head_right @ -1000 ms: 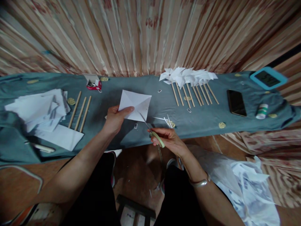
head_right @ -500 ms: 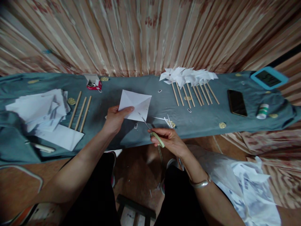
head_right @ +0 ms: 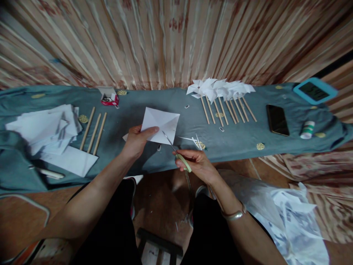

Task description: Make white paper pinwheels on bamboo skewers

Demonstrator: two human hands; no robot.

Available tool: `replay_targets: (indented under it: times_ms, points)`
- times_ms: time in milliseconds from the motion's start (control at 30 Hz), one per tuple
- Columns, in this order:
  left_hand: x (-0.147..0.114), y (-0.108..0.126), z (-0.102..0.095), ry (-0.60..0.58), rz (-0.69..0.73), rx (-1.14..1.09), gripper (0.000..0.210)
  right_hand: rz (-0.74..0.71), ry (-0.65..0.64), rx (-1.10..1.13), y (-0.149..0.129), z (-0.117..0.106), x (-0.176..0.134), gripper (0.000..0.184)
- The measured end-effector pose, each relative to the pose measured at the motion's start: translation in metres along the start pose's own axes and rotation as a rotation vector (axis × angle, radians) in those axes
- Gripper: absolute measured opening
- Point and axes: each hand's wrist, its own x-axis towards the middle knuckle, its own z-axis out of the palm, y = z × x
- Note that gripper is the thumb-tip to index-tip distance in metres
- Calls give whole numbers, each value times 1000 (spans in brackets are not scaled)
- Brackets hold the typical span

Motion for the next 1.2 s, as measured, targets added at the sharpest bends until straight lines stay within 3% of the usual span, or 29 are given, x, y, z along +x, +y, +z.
replay_targets:
  times_ms: [1033,1200]
  points:
    - [-3,1,4,-24,-19,-50,21,18,53,45,5,3,2,36]
    - [-2,0,3,-22,-19,-58,23,16,-14,11,1,4,0,38]
